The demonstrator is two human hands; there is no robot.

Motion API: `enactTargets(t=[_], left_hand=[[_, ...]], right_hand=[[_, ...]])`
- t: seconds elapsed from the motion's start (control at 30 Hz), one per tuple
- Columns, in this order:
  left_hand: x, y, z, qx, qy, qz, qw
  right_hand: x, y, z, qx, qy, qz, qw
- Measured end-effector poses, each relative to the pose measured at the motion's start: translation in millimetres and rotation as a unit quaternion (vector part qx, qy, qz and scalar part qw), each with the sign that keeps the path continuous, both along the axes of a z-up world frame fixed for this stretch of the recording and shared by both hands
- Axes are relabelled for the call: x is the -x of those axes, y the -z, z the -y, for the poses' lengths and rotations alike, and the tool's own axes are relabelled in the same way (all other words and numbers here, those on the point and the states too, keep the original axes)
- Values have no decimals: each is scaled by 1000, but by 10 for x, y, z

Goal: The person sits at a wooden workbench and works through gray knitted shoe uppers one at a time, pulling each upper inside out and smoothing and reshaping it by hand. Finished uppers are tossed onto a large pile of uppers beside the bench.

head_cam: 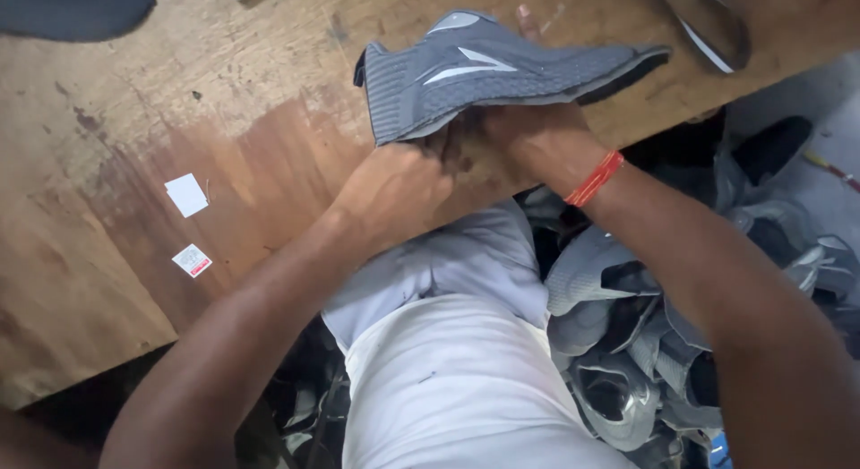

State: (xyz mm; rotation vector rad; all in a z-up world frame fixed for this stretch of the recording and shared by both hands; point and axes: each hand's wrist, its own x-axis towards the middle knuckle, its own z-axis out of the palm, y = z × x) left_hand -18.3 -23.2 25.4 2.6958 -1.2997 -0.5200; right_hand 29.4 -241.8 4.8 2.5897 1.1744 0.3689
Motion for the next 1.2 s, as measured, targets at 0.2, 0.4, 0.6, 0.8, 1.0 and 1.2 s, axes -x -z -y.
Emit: enactTargets(t=[0.2, 0.4, 0.6, 0.8, 1.0, 1.2], left_hand=[[118, 58, 54, 83, -88, 54, 991], [69, -10, 159, 156, -167, 17, 973], [120, 95, 338, 26, -135, 59, 989], [179, 236, 140, 131, -122, 62, 982], [215, 218, -35, 219, -24, 34, 975], [230, 87, 13, 127, -63, -51, 989]], right_hand=[[10, 206, 189, -168, 21, -156, 973], [390, -77, 205, -173, -12, -241, 955], [421, -254, 210, -169, -45, -220, 960], [76, 301, 379, -209, 8, -100, 973], [168, 572, 221, -249, 66, -116, 959], [531, 314, -423, -315, 126, -300, 892]])
